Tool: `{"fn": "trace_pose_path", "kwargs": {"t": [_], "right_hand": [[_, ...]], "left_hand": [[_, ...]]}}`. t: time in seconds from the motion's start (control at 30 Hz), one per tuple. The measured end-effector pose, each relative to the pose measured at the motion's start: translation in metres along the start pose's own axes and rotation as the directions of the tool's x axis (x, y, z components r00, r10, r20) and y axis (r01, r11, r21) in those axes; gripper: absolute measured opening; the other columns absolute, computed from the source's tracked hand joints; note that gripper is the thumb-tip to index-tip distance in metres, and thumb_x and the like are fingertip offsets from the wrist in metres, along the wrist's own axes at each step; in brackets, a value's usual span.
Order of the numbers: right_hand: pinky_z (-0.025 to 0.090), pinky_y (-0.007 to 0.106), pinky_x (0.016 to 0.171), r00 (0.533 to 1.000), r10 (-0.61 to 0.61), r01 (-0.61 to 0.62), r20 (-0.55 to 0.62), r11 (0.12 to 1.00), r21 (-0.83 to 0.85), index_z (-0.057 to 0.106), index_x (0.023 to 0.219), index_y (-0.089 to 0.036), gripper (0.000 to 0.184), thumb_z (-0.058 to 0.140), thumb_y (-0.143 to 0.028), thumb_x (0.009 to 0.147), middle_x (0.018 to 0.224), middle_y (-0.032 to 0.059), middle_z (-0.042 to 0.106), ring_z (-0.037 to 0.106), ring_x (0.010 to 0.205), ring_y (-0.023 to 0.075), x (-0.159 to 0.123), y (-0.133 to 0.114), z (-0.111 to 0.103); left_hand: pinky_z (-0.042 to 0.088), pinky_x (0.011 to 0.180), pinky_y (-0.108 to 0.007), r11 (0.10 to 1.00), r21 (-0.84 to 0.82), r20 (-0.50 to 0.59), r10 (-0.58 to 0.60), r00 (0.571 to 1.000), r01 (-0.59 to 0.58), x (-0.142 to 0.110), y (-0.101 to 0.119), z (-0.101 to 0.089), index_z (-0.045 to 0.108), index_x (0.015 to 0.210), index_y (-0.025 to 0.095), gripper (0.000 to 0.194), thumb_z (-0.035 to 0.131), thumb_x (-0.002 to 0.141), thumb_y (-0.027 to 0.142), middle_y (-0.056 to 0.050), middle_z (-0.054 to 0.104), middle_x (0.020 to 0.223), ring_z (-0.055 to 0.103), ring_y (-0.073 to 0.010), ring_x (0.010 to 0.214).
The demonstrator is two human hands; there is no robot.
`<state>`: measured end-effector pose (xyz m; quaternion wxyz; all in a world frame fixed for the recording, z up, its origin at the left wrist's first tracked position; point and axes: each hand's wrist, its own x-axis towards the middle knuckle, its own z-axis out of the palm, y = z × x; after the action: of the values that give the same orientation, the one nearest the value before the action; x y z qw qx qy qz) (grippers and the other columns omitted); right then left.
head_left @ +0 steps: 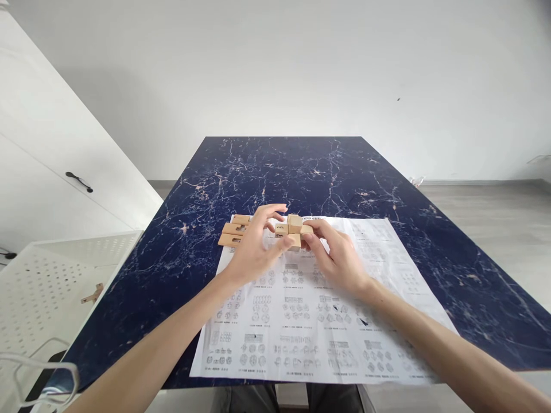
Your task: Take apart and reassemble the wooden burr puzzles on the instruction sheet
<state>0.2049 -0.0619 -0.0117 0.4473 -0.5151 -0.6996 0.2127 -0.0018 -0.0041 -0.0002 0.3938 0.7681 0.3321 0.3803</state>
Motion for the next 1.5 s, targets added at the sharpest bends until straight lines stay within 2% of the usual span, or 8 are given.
{"fn": "trace_pose_path", "kwargs": {"t": [0.1,0.3,0.47,0.7,0.97,1.1,1.23,1.5], "right_hand": [[0.053,0.037,0.072,1.000,0.002,-0.002,0.003,1.000,0.025,0.063,0.119,-0.024,0.027,0.046,-0.045,0.115,0.094,0.0062,0.077,0.069,0.079,0.0227,0.000,-0.001,0.000],[0.051,0.035,0.068,0.986,0.033,-0.047,0.161,0.995,0.085,0.063,0.112,-0.024,0.028,0.045,-0.046,0.114,0.095,0.0065,0.076,0.066,0.076,0.0211,0.004,-0.001,-0.004],[0.044,0.032,0.060,0.896,0.107,-0.193,0.430,0.968,0.162,0.063,0.097,-0.023,0.033,0.047,-0.047,0.113,0.079,0.0006,0.065,0.052,0.063,0.0161,0.011,0.008,-0.012],[0.038,0.029,0.058,0.813,0.034,-0.288,0.581,0.891,0.350,0.070,0.089,-0.021,0.037,0.066,-0.054,0.104,0.075,-0.0019,0.057,0.045,0.062,0.0130,0.018,0.020,-0.022],[0.041,0.029,0.060,0.798,0.164,-0.416,0.580,0.846,0.333,0.077,0.096,-0.020,0.028,0.088,-0.043,0.083,0.077,-0.0015,0.062,0.049,0.065,0.0133,0.020,0.018,-0.021],[0.041,0.029,0.059,0.869,0.250,-0.404,0.428,0.857,0.321,0.068,0.084,-0.021,0.018,0.084,-0.028,0.080,0.078,-0.0023,0.063,0.050,0.064,0.0129,0.015,0.014,-0.011],[0.040,0.029,0.059,0.935,0.240,-0.312,0.261,0.907,0.282,0.062,0.077,-0.022,0.011,0.073,-0.021,0.080,0.071,-0.0045,0.060,0.049,0.063,0.0130,0.010,0.005,-0.003],[0.044,0.029,0.062,0.955,0.198,-0.260,0.221,0.919,0.296,0.067,0.080,-0.022,0.005,0.071,-0.020,0.080,0.075,-0.0026,0.065,0.054,0.066,0.0147,0.008,0.002,-0.003]], "left_hand": [[0.046,0.121,-0.054,0.998,-0.043,0.095,-0.040,0.995,0.044,0.000,0.000,-0.001,0.051,0.154,0.033,0.076,0.077,0.092,0.067,-0.012,0.059,0.157,0.056,-0.0351,0.146],[0.056,0.109,-0.053,0.990,-0.073,0.096,-0.113,0.989,0.120,0.002,0.002,-0.001,0.066,0.138,0.030,0.060,0.087,0.086,0.051,-0.010,0.071,0.141,0.067,-0.0342,0.130],[0.057,0.109,-0.051,0.994,-0.070,0.111,-0.070,0.991,0.078,0.004,0.002,-0.002,0.069,0.134,0.031,0.059,0.093,0.080,0.042,-0.008,0.073,0.139,0.069,-0.0325,0.127],[0.056,0.110,-0.049,0.991,-0.131,0.232,-0.004,0.973,0.036,0.003,0.005,-0.006,0.073,0.130,0.031,0.059,0.097,0.077,0.041,-0.007,0.076,0.132,0.072,-0.0305,0.123],[0.057,0.108,-0.049,0.999,-0.046,0.255,0.016,0.967,-0.004,0.002,0.005,-0.003,0.070,0.137,0.031,0.074,0.100,0.072,0.048,-0.008,0.075,0.140,0.071,-0.0329,0.127],[0.058,0.108,-0.047,0.998,0.012,0.171,0.052,0.984,-0.055,-0.001,0.003,0.003,0.069,0.137,0.029,0.072,0.099,0.073,0.047,-0.008,0.076,0.139,0.073,-0.0322,0.125],[0.057,0.111,-0.048,0.993,0.050,0.074,0.100,0.992,-0.104,-0.004,0.003,0.008,0.067,0.138,0.027,0.075,0.098,0.074,0.049,-0.008,0.076,0.140,0.073,-0.0323,0.127],[0.055,0.114,-0.046,0.984,0.065,0.034,0.162,0.986,-0.164,-0.006,0.005,0.010,0.066,0.137,0.027,0.068,0.095,0.079,0.047,-0.007,0.076,0.139,0.073,-0.0297,0.127]]}}
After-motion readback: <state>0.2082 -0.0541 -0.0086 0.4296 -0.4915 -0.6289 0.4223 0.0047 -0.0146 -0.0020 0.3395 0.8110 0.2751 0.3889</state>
